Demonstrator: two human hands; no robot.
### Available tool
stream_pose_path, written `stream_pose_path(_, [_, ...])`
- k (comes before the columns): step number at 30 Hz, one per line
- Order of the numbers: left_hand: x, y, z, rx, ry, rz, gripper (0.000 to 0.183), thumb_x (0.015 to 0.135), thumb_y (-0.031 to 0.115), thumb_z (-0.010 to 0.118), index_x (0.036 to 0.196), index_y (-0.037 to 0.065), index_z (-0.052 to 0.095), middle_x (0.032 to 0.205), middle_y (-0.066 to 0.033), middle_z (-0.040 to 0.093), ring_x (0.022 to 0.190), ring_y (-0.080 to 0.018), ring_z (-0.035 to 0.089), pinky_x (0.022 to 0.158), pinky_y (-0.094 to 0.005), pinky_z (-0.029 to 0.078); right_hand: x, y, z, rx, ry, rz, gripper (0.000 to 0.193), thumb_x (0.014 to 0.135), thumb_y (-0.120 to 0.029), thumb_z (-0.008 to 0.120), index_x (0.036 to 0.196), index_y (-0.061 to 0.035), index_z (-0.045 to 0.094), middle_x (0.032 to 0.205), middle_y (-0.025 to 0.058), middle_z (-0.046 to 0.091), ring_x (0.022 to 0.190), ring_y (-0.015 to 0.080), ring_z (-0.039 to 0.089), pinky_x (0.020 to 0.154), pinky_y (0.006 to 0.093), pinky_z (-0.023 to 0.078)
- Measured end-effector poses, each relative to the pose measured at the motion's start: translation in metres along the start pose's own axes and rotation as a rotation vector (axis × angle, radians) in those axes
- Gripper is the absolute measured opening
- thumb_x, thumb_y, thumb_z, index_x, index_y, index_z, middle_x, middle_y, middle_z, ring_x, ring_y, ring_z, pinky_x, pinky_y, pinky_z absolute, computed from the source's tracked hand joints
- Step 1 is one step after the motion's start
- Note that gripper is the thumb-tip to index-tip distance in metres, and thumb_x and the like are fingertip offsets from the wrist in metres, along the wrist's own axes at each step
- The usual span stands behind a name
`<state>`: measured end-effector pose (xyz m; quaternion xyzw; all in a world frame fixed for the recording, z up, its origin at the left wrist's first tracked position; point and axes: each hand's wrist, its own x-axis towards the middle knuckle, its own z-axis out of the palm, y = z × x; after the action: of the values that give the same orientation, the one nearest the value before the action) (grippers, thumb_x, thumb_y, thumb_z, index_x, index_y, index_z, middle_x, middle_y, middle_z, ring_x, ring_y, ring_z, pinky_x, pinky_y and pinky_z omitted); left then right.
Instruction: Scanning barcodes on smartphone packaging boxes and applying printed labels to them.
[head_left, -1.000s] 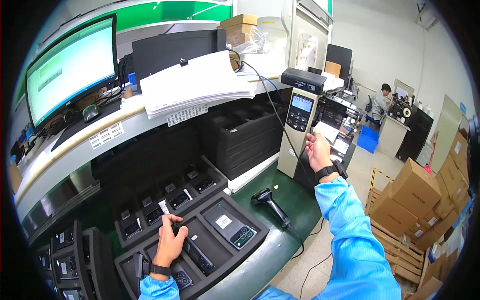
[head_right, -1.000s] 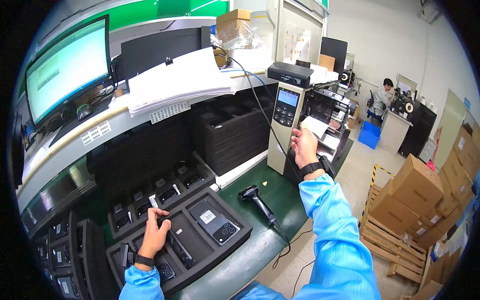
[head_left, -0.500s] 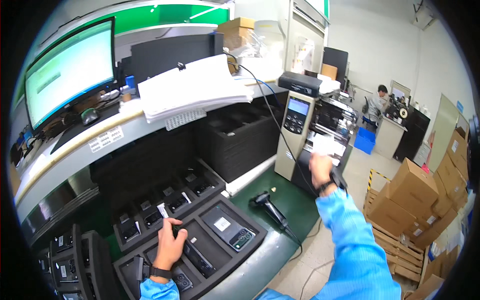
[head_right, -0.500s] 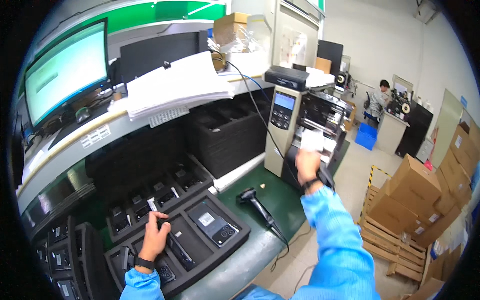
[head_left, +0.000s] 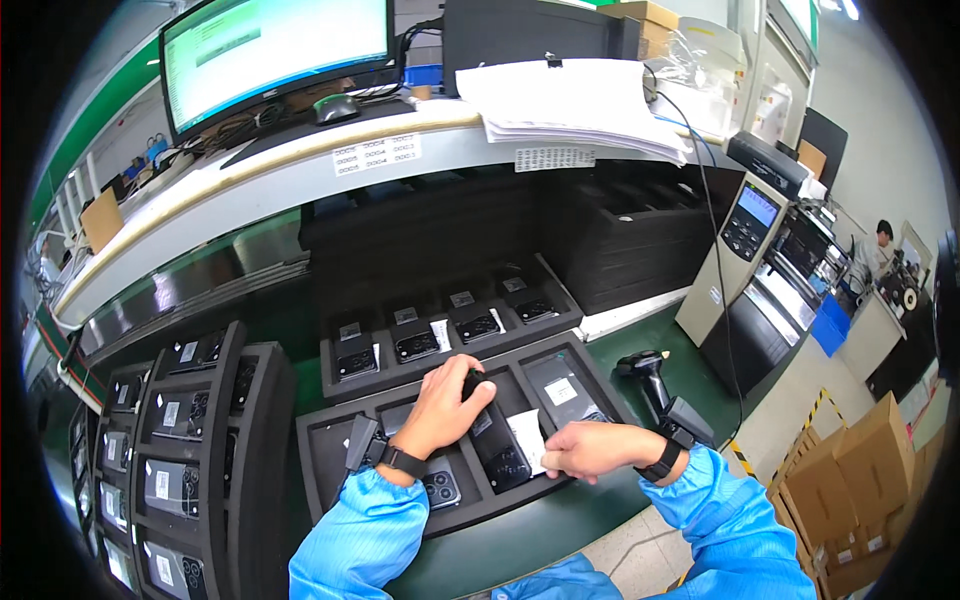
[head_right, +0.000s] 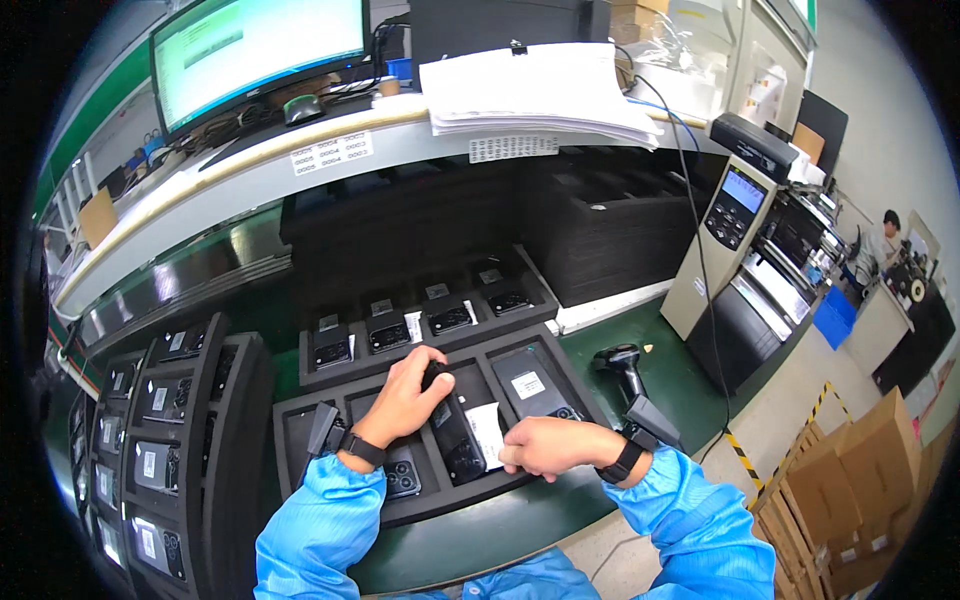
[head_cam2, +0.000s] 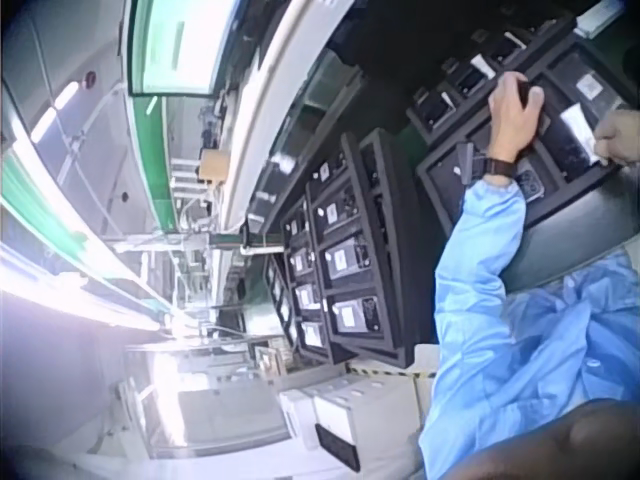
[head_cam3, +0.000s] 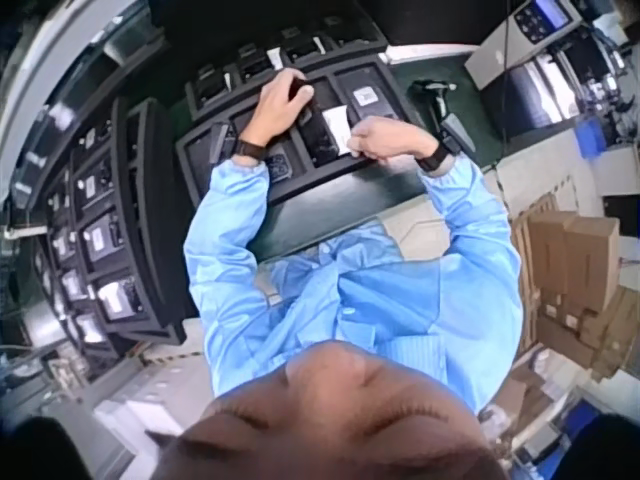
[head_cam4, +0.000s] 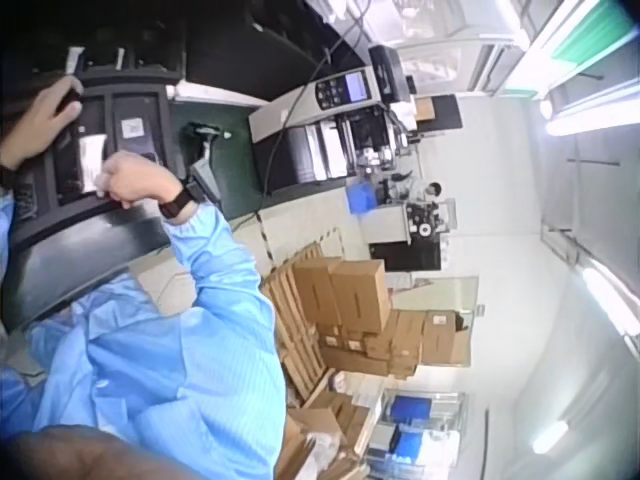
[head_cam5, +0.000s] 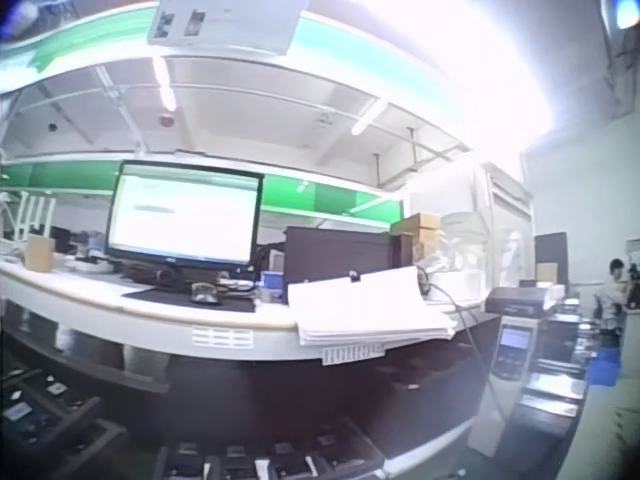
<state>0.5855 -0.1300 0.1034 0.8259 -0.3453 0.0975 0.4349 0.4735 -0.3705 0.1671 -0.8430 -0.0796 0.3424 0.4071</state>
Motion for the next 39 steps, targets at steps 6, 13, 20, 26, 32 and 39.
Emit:
stream_pose_path(6, [-0.009,0.004,0.004,0.178,-0.118,-0.01,0.044,0.092,0.037,0.068,0.126,0.009,0.063,0.136,-0.0163,0.055,0.133,-0.0359,0.048,0.115,-0.0481,0.032,-0.009,0.045,-0.008,-0.184,0.882,0.009,0.037,0.088,-0.036,0.074,0.086,0.0008,0.071,0.073,0.0163,0.069,0.068,0.0301,0.068,0.066,0.0428,0.054])
stream_pose_path(13, [-0.013,0.006,0.005,0.292,-0.079,0.052,0.047,0.088,0.036,0.07,0.126,0.009,0.065,0.142,-0.0181,0.051,0.134,-0.0379,0.045,0.115,-0.0496,0.032,-0.024,0.146,-0.035,-0.17,1.288,0.225,0.07,0.076,-0.021,0.078,0.139,-0.0009,0.055,0.111,0.0248,0.07,0.106,0.0418,0.066,0.095,0.0472,0.052])
stream_pose_path(20, [-0.033,-0.004,-0.061,0.36,-0.173,-0.123,0.025,0.094,0.031,0.064,0.104,0.011,0.073,0.127,-0.0131,0.063,0.119,-0.0357,0.059,0.106,-0.0482,0.041,-0.025,0.092,-0.035,0.016,1.301,0.142,0.055,0.079,-0.014,0.071,0.13,0.0042,0.059,0.102,0.0203,0.072,0.083,0.034,0.073,0.08,0.0434,0.058])
stream_pose_path(26, [-0.056,-0.021,-0.066,0.367,-0.147,-0.113,0.031,0.102,0.031,0.054,0.118,0.018,0.076,0.137,-0.0133,0.061,0.128,-0.0326,0.054,0.11,-0.0463,0.035,-0.007,-0.003,0.017,0.98,0.099,-0.073,0.041,0.097,-0.022,0.07,0.128,-0.0011,0.056,0.082,0.0075,0.066,0.062,0.0152,0.064,0.052,0.0279,0.051])
stream_pose_path(32, [-0.054,-0.023,-0.066,0.385,-0.151,-0.133,0.036,0.104,0.036,0.049,0.119,0.019,0.077,0.137,-0.0117,0.062,0.123,-0.0309,0.056,0.106,-0.0446,0.037,0.047,-0.051,0.082,0.931,-0.156,-0.049,0.021,0.095,-0.023,0.07,0.099,-0.0047,0.06,0.076,0.0035,0.063,0.059,0.0116,0.061,0.047,0.0254,0.048])
stream_pose_path(39, [-0.056,-0.027,-0.066,0.385,-0.087,-0.057,0.031,0.102,0.034,0.052,0.108,0.016,0.077,0.129,-0.0098,0.066,0.119,-0.0311,0.059,0.099,-0.0459,0.041,0.016,-0.039,0.07,0.876,-0.074,-0.151,0.049,0.097,-0.017,0.069,0.135,-0.0001,0.043,0.094,0.0134,0.07,0.063,0.0145,0.068,0.05,0.0249,0.054])
